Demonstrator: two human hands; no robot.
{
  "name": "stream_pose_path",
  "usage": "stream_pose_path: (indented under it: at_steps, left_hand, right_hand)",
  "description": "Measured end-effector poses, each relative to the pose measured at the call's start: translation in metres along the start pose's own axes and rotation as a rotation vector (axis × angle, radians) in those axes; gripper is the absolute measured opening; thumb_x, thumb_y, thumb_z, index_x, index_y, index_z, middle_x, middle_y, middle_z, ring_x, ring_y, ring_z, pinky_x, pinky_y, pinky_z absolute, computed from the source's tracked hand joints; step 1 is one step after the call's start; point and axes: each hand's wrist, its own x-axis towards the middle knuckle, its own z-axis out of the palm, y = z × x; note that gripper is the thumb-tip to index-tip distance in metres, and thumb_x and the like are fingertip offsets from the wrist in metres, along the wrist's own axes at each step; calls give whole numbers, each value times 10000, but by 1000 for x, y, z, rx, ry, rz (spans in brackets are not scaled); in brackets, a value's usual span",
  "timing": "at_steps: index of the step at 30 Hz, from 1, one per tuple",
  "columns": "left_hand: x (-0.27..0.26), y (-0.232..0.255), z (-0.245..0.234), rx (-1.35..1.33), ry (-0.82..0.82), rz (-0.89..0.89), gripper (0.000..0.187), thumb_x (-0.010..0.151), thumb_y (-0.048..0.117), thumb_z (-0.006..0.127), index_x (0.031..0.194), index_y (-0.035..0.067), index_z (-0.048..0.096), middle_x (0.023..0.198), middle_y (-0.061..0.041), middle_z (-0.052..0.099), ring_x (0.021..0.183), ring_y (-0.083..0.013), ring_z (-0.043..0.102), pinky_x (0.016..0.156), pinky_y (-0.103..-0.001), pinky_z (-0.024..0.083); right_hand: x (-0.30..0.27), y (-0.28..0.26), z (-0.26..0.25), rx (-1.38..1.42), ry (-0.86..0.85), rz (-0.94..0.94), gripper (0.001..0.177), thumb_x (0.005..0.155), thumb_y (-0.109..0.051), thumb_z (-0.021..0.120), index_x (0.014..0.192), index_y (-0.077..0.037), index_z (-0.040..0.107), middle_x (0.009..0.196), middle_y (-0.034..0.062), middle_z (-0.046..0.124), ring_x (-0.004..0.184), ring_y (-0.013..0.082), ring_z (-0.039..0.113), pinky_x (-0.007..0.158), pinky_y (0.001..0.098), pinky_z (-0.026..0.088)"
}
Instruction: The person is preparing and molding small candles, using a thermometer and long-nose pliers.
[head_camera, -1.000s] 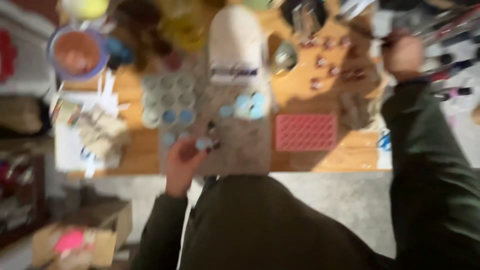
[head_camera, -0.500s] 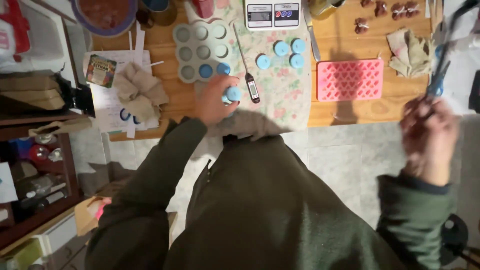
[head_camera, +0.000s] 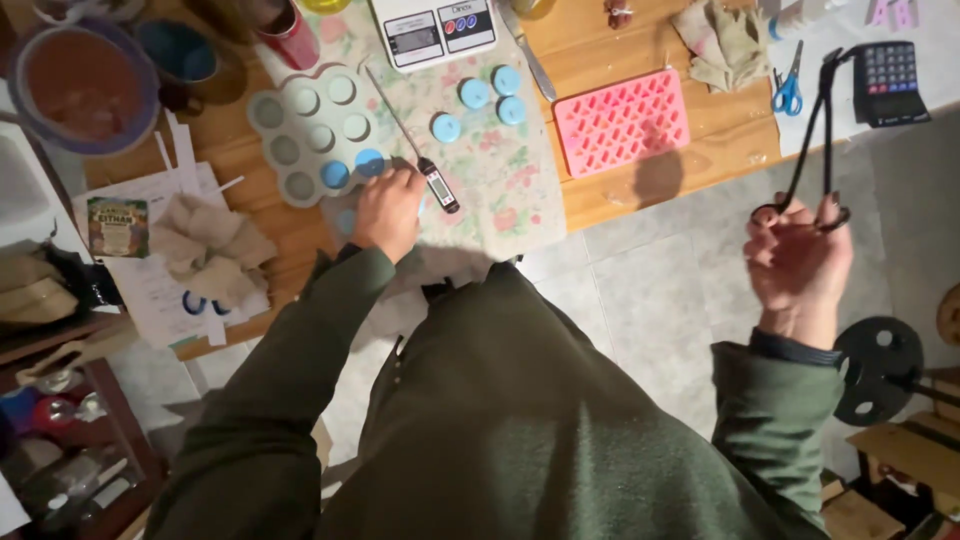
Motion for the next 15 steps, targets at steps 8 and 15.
stream_pose_path:
  at_steps: [8,15]
  left_hand:
    - [49,30,-31,-11,58,-13,383,724,134,824,1051,37,651,1106,-159,611,1110,-366,584,920,-478,483]
    - [112,12,22,70,37,-168,538,631,228,916,1064,11,681,1135,-160,607,1096,-348,586,893,-458,500]
  right_hand:
    - [40,-11,-38,-438,227,-231,172,1079,-203,669,1128,-40,646,937,89,660,676,113,428,575,249,308]
    - [59,-7,-36,-326,228,-264,98,1097,-65,607,1111,10,669,892,130,685,618,130,481,571,251,374]
